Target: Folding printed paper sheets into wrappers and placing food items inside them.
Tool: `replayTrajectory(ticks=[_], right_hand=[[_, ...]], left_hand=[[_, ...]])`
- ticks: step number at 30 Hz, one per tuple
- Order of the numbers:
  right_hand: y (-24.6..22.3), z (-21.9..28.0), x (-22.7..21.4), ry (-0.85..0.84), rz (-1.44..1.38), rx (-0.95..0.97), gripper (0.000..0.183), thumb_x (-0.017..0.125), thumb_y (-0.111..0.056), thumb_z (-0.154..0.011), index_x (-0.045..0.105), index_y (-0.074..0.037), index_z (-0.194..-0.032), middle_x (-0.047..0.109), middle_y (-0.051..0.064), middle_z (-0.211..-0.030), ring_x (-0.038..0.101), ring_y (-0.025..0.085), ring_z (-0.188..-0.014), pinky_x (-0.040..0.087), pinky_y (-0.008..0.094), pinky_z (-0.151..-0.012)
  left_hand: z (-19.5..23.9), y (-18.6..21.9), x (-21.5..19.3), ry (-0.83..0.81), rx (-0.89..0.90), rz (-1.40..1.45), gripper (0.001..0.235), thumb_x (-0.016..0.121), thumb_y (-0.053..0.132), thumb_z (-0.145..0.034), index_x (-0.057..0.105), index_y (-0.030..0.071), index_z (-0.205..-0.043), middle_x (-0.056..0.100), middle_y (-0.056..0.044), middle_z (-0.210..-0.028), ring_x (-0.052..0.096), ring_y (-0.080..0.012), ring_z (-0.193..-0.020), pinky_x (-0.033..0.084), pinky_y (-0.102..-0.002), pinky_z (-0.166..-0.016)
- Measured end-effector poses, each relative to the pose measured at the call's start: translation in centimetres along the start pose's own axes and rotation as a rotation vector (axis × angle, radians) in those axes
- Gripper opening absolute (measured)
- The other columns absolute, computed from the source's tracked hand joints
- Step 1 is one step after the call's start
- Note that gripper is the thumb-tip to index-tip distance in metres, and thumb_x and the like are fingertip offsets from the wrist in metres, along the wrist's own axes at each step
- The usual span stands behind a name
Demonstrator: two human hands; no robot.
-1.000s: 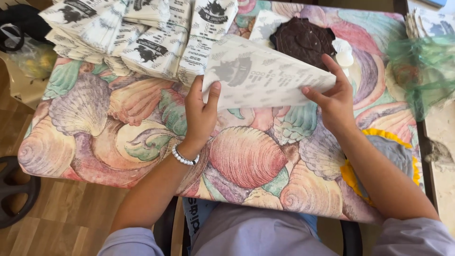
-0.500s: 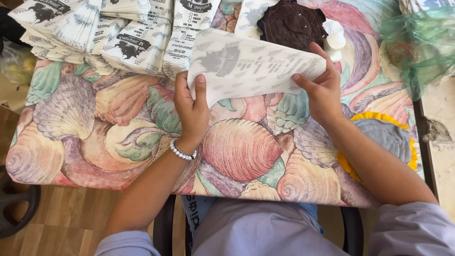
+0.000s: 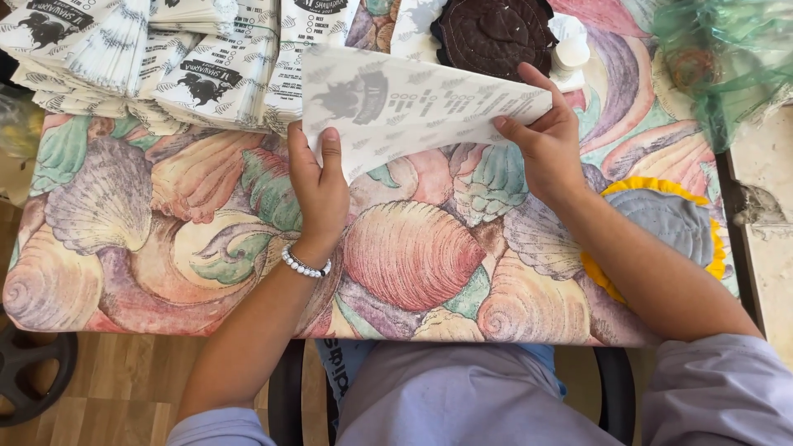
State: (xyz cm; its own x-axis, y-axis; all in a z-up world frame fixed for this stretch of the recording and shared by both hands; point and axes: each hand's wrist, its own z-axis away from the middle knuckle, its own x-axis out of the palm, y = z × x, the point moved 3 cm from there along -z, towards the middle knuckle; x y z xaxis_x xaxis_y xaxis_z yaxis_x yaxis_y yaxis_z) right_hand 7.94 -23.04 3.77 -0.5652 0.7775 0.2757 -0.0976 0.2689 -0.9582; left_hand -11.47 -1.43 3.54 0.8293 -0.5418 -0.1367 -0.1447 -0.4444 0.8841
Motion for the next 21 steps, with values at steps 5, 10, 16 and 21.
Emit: replayTrajectory(ticks=[5,10,16,21], right_hand=[[0.9,-0.3,-0.8,0.023,0.010,-0.016,0.067,0.071,0.011,-0.089,0.048,-0.007,-0.150,0.071,0.006,-0.119,0.069,0.018,-0.111,0.065,0.033,-0.101],[2.1,-0.7,-0.8,0.027,-0.055,-0.003,0.063,0.070,0.011,-0.087,0.051,-0.004,-0.145,0.069,0.011,-0.131,0.067,0.022,-0.121,0.062,0.034,-0.105],[2.0,-0.6,-1.2,0.022,-0.048,-0.009,0.057,0.071,0.012,-0.086,0.054,-0.004,-0.137,0.069,0.014,-0.132,0.068,0.027,-0.126,0.063,0.039,-0.107],[0.9,-0.2,-0.1,0.007,0.052,0.045,0.033,0.074,0.005,-0.086,0.068,0.000,-0.118,0.071,0.014,-0.129,0.071,0.025,-0.120,0.064,0.036,-0.105]], left_hand=[[0.6,0.7,0.3,0.014,0.045,0.001,0.032,0.046,0.032,-0.110,0.048,0.006,-0.127,0.060,-0.011,-0.123,0.060,-0.0245,-0.117,0.049,-0.038,-0.102],[0.7,0.5,0.6,-0.016,0.005,0.028,0.034,0.049,0.031,-0.109,0.055,0.005,-0.130,0.068,-0.011,-0.120,0.066,-0.0232,-0.114,0.054,-0.036,-0.098],[0.9,-0.3,0.9,-0.020,-0.006,0.074,0.037,0.053,0.035,-0.107,0.058,0.005,-0.128,0.069,-0.010,-0.119,0.067,-0.0230,-0.115,0.055,-0.034,-0.101],[0.7,-0.5,0.6,-0.016,-0.066,0.057,0.034,0.057,0.033,-0.104,0.065,0.005,-0.122,0.074,-0.008,-0.115,0.070,-0.0209,-0.113,0.058,-0.034,-0.098]])
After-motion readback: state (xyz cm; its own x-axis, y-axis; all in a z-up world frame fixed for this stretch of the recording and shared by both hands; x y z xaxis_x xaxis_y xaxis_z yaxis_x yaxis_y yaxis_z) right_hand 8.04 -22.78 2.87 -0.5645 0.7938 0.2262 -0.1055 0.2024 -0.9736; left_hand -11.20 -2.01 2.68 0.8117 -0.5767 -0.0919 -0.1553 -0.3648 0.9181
